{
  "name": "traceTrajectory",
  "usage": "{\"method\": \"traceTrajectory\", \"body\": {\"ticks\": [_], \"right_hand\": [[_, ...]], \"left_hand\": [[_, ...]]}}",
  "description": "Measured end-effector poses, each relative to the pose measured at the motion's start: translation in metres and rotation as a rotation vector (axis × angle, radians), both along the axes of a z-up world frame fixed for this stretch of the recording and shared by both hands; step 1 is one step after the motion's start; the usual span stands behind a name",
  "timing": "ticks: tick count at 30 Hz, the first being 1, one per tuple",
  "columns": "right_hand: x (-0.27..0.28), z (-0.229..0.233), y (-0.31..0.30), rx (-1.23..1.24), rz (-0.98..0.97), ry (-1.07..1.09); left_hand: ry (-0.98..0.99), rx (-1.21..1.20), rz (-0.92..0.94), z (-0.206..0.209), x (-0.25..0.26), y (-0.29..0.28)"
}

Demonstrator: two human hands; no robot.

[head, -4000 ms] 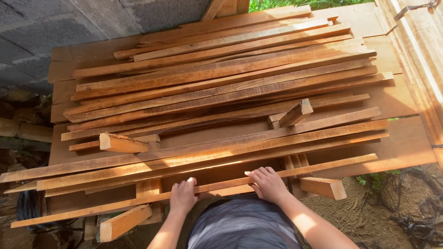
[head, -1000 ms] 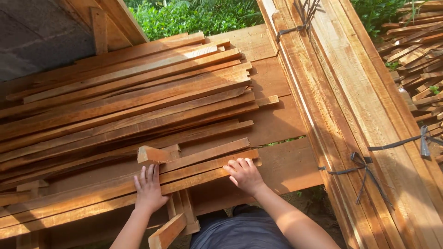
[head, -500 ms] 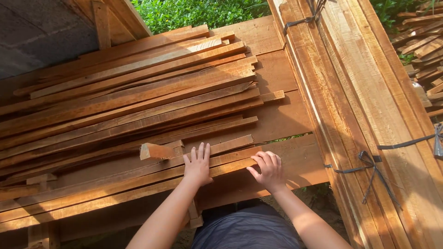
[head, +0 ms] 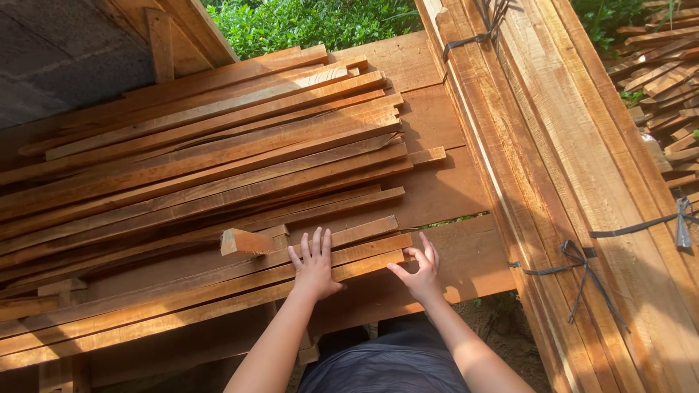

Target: The person arranges several wooden planks on a wooden workbench, aligning them neatly. They then use a black strap to tie the stack of planks together, securing them in place.

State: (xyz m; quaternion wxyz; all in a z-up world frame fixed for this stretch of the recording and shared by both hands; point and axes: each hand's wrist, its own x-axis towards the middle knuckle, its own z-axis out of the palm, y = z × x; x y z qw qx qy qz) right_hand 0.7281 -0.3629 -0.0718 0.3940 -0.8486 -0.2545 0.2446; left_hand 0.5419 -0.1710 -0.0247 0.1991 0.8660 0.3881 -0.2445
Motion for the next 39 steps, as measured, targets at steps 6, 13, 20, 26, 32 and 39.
{"method": "traceTrajectory", "body": {"ticks": [6,13,20,26,32,39], "right_hand": [[0.007,-0.034,-0.001,-0.071,-0.024,0.119],[0.017,-0.014,0.005,-0.071,0.037,0.012],[0.029,0.030,0.008,0.099,0.728,-0.749],[0.025,0.017,0.018,0.092,0.778,-0.864],[0.037,0.016,0.037,0.127,0.858,-0.847],[0.095,0.025,0.008,0.008,0.852,-0.854]], "left_hand": [[0.102,0.014,-0.023,0.013,0.006,-0.001],[0.090,0.045,-0.072,-0.002,0.001,0.002],[0.083,0.052,-0.080,-0.007,0.000,-0.001],[0.066,0.021,-0.038,0.002,0.000,-0.003],[0.056,0.016,-0.029,0.004,0.004,0.003],[0.089,-0.036,-0.044,0.011,0.006,0.008]]}}
